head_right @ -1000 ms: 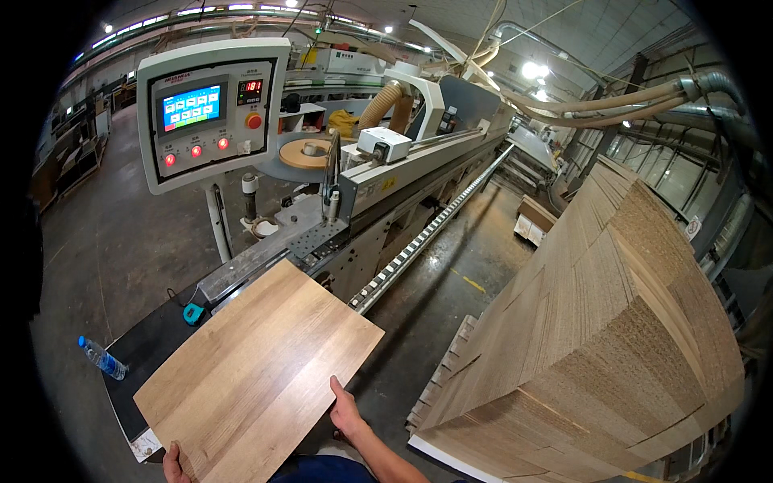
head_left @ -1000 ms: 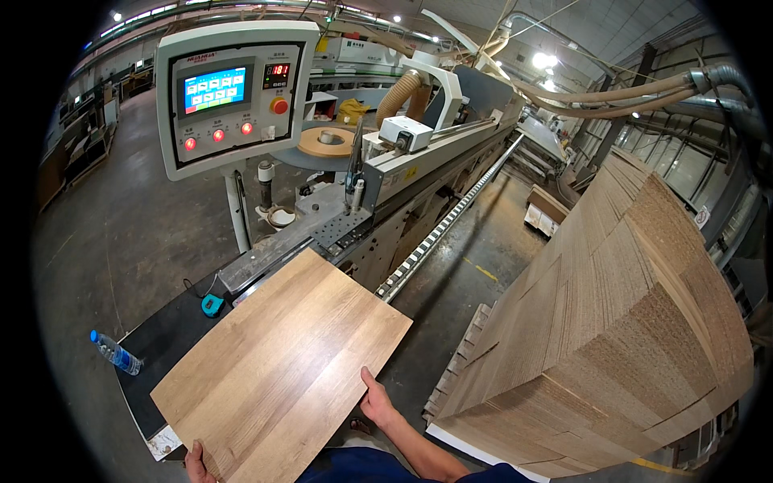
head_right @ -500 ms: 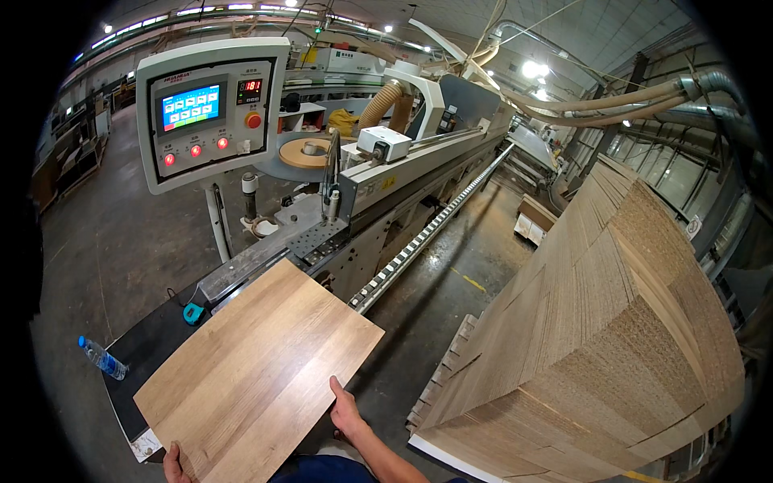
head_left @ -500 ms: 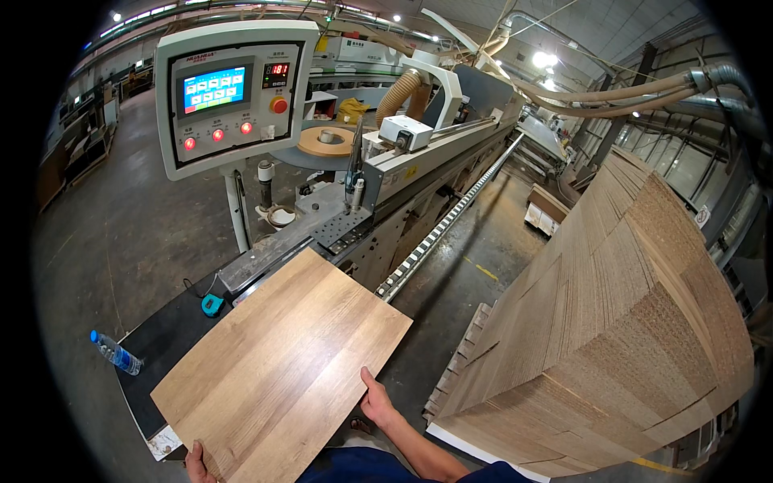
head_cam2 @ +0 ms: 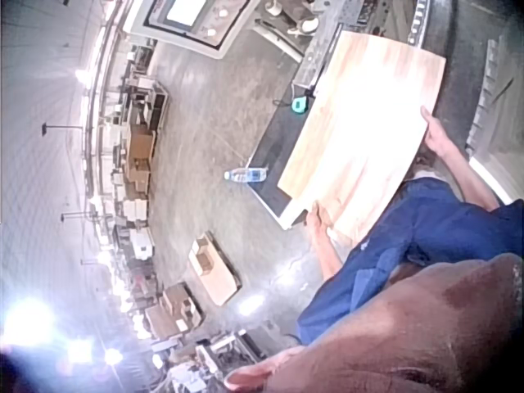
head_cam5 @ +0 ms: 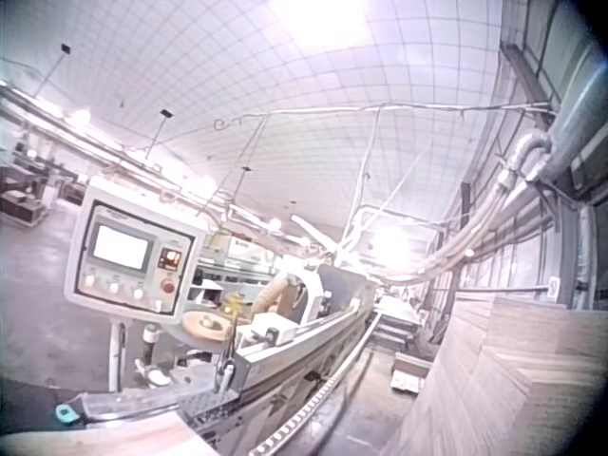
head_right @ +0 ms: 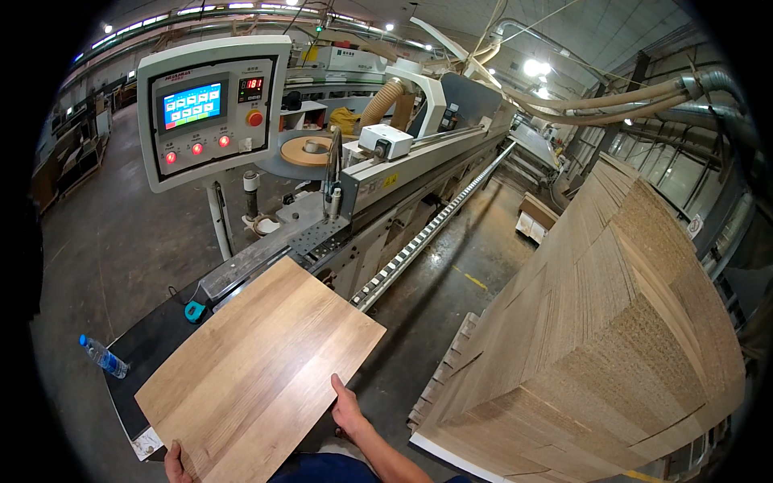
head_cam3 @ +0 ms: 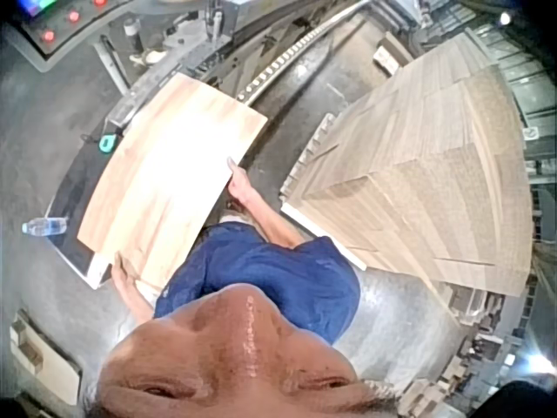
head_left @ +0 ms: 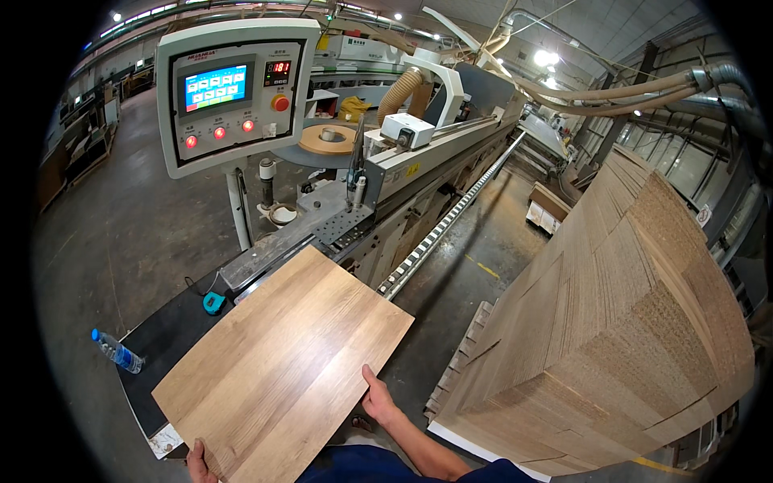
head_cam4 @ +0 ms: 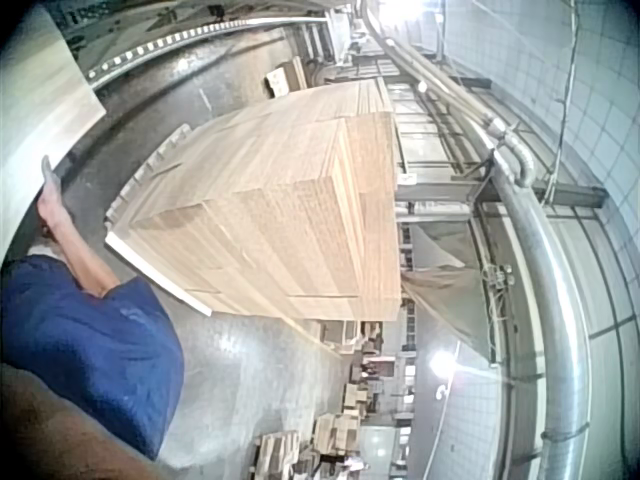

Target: The person picks up wood panels from a stack one at a time and feeds them onto the conveyor belt of a woodworking machine.

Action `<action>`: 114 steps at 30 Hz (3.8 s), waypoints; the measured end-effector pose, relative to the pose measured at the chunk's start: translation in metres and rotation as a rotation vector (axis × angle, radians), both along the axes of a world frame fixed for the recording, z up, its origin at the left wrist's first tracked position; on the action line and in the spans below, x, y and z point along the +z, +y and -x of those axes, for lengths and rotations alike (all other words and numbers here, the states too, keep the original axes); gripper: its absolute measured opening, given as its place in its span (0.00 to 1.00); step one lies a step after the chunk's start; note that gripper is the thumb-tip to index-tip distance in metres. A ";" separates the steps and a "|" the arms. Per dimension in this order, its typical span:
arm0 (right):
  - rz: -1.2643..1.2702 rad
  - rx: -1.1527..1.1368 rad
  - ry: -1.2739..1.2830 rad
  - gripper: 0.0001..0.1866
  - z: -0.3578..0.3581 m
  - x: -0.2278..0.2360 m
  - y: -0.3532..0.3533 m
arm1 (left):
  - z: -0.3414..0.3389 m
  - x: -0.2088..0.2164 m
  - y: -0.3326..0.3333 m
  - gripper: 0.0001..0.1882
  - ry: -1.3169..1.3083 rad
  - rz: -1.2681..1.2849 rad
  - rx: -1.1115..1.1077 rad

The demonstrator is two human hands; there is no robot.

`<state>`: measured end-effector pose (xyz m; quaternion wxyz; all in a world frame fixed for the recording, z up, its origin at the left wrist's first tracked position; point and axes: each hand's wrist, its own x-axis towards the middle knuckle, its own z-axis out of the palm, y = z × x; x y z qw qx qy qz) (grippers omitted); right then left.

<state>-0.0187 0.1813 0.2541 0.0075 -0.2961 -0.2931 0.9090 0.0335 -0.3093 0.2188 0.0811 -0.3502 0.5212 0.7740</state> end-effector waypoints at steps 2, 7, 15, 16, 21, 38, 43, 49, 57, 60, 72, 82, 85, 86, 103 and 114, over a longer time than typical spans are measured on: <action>0.008 -0.004 0.015 0.22 0.001 -0.002 -0.001 | 0.000 -0.003 -0.002 0.22 -0.011 0.003 -0.001; 0.019 -0.010 0.025 0.23 0.000 -0.003 0.000 | 0.000 0.000 0.000 0.22 0.004 0.019 -0.014; -0.018 -0.009 0.021 0.23 0.001 -0.007 0.000 | 0.001 0.019 0.010 0.24 -0.044 0.130 -0.016; -0.018 -0.009 0.020 0.23 0.000 -0.008 0.000 | 0.000 0.018 0.009 0.24 -0.044 0.130 -0.016; -0.033 -0.003 0.006 0.23 0.001 -0.011 0.000 | -0.001 0.013 0.007 0.24 -0.009 0.085 -0.001; -0.055 0.022 0.004 0.25 -0.001 -0.009 -0.001 | -0.001 0.013 0.005 0.23 -0.036 0.052 0.011; -0.062 0.017 -0.014 0.25 0.000 -0.023 0.004 | 0.001 0.003 0.001 0.23 -0.042 0.078 -0.002; -0.074 0.020 -0.021 0.25 -0.001 -0.008 -0.003 | -0.001 0.002 0.000 0.24 0.000 0.074 0.002; -0.092 -0.004 -0.003 0.24 -0.001 -0.011 -0.003 | 0.000 0.025 0.013 0.23 -0.007 0.018 0.018; -0.096 0.022 -0.009 0.24 0.000 -0.021 -0.001 | -0.001 0.019 0.008 0.23 -0.010 0.012 0.016; -0.095 0.041 -0.013 0.25 -0.001 -0.019 -0.003 | -0.002 0.022 0.008 0.19 -0.017 0.023 0.006; -0.131 0.046 -0.057 0.25 0.002 -0.036 0.003 | -0.002 0.025 0.011 0.19 -0.010 0.034 0.004; -0.141 0.063 -0.061 0.26 0.001 -0.033 0.002 | -0.002 0.029 0.012 0.20 -0.009 -0.002 -0.005; -0.151 0.059 -0.070 0.27 0.002 -0.034 0.002 | -0.002 0.029 0.012 0.21 -0.029 0.009 -0.007; -0.144 0.057 -0.057 0.25 0.001 -0.033 0.002 | -0.003 0.010 0.001 0.22 -0.005 -0.005 -0.025; -0.127 0.069 -0.033 0.27 0.000 -0.025 0.001 | -0.004 -0.002 -0.003 0.22 0.006 -0.045 -0.003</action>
